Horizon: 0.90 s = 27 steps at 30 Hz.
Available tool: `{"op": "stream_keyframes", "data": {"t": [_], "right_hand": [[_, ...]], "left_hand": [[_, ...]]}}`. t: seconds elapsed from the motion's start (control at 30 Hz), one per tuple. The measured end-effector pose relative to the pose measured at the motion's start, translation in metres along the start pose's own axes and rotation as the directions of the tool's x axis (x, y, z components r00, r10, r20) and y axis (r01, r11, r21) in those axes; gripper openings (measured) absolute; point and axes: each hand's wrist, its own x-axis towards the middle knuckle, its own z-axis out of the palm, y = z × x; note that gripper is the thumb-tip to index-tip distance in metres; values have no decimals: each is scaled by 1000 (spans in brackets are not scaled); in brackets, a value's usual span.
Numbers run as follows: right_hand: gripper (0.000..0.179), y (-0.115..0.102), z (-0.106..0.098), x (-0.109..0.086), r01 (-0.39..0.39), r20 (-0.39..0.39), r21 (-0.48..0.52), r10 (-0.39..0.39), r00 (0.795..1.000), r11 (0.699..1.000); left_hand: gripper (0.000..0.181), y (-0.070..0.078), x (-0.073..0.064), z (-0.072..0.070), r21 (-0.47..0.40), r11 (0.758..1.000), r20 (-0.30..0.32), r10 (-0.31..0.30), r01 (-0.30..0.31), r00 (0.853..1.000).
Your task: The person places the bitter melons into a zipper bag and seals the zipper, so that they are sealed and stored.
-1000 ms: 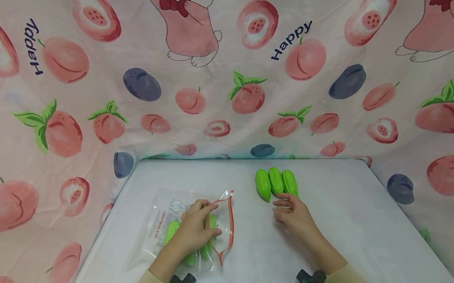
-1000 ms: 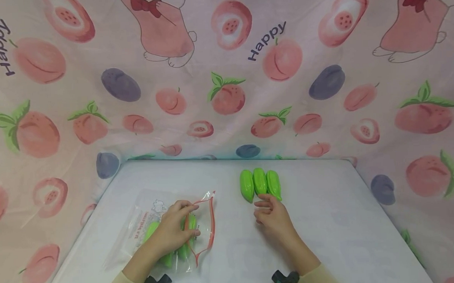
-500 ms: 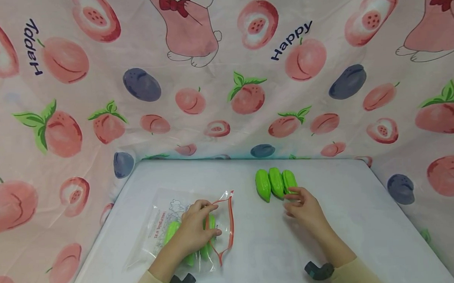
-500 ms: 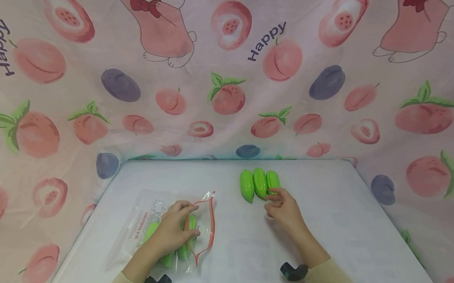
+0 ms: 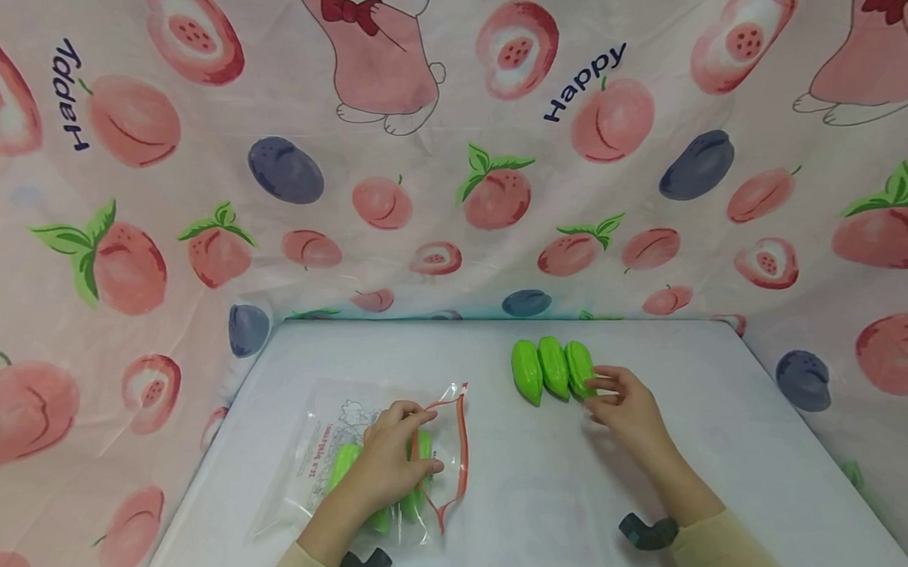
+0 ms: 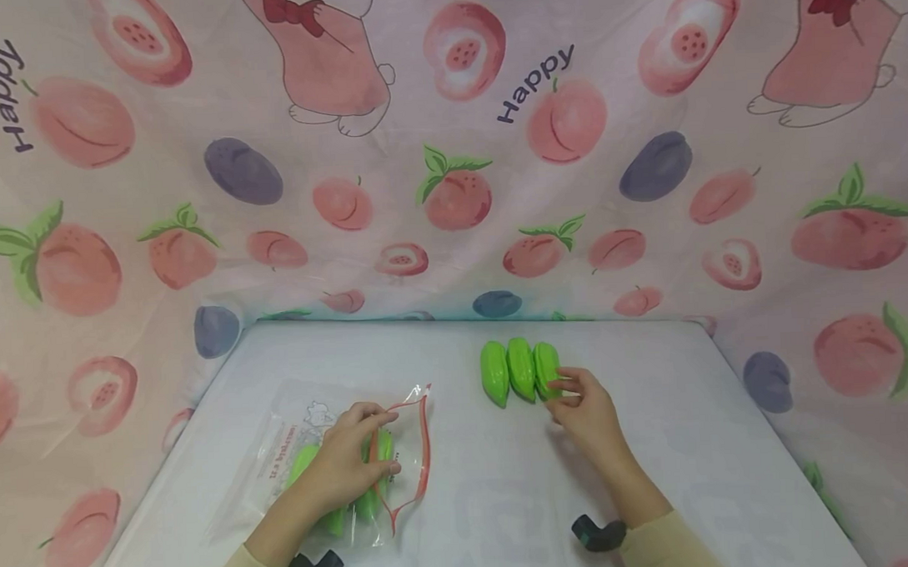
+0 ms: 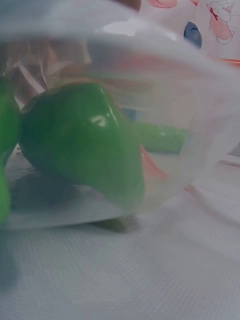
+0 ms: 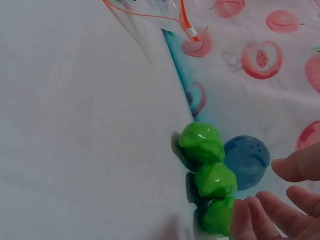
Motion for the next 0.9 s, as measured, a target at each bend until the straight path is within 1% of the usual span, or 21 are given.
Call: {"op": "stream_keyframes", "data": {"t": [0.47, 0.63, 0.9], "right_hand": [[58, 5, -12, 15, 11, -35, -82, -13, 999, 997], [58, 8, -14, 19, 14, -49, -108, -19, 999, 994], [60, 9, -15, 27, -31, -77, -117, 22, 997, 993]], "left_hand": [[73, 0, 0, 0, 1, 1000, 5, 1, -1, 1000], [74, 1, 0, -1, -1, 1000, 9, -15, 15, 1000], [74, 2, 0, -2, -10, 1000, 5, -20, 21, 1000]]}}
